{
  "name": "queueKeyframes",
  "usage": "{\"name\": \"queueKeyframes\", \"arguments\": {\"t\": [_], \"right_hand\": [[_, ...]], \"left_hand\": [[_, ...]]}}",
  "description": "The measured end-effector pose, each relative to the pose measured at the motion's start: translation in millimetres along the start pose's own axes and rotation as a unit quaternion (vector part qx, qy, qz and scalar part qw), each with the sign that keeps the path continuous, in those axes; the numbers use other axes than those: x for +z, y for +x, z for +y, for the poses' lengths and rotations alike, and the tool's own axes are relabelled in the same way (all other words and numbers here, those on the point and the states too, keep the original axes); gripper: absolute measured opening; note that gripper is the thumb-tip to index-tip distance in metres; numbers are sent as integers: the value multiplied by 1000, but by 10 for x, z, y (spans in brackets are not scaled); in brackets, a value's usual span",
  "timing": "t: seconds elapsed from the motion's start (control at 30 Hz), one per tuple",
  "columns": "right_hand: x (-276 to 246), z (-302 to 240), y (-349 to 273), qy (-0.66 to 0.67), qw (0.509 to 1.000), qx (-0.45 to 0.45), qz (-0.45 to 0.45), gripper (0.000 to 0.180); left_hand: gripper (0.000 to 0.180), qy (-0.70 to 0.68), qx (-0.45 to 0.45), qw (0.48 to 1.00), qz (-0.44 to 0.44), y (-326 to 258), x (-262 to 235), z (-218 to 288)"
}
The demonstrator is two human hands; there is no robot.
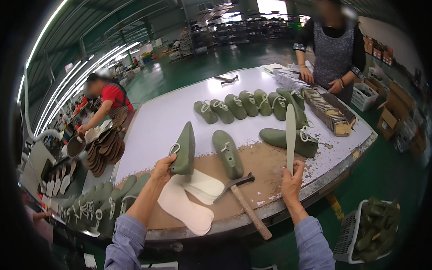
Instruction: The person uses a yellow pneumatic nail gun to attach white insoles to green shoe uppers on a factory workbench. They repeatedly pick up an insole, apply the tool, and then place the finished shoe aside. Other workers are visible in the background performing similar tasks.
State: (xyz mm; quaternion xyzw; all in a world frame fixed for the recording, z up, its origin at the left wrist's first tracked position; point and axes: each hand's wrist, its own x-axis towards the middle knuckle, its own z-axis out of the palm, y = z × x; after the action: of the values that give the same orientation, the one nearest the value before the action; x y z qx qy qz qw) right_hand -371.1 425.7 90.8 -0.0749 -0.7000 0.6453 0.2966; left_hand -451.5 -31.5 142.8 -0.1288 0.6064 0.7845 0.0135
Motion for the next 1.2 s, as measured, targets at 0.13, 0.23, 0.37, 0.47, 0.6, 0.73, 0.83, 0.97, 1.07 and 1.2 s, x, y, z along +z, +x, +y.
{"name": "queueKeyframes", "arguments": {"t": [0.13,0.23,0.37,0.47,0.6,0.73,0.83,0.97,1.07,1.2], "right_hand": [[-156,-31,-49,-71,993,-97,-7,46],[32,-586,-709,24,994,-71,-81,52],[440,-1351,-2240,45,923,-15,-382,79],[550,-1619,-2821,87,896,-8,-436,91],[398,-1405,-2885,-57,836,-251,-484,89],[442,-1203,-2981,-193,695,-419,-551,85],[479,-907,-3085,-225,622,-452,-598,76],[446,-222,-3296,-255,601,-396,-645,48],[324,-46,-3355,-312,622,-354,-626,50],[85,90,-3377,-266,725,-270,-575,59]], "left_hand": [[53,-108,91,989,-44,-1189,248,-189],[66,-129,118,984,-26,-2205,313,-427],[66,-117,122,986,-14,-3343,279,-972],[65,-68,150,986,8,-3833,136,-1122],[54,359,48,929,-75,-4305,-304,-781],[63,388,108,893,-199,-4763,-523,-1056],[73,355,317,869,-134,-4523,-349,-1233],[75,571,321,755,-3,-4099,-402,-2098],[87,580,302,754,-54,-3872,-419,-2516],[85,578,310,752,-61,-3817,-306,-2515]]}}
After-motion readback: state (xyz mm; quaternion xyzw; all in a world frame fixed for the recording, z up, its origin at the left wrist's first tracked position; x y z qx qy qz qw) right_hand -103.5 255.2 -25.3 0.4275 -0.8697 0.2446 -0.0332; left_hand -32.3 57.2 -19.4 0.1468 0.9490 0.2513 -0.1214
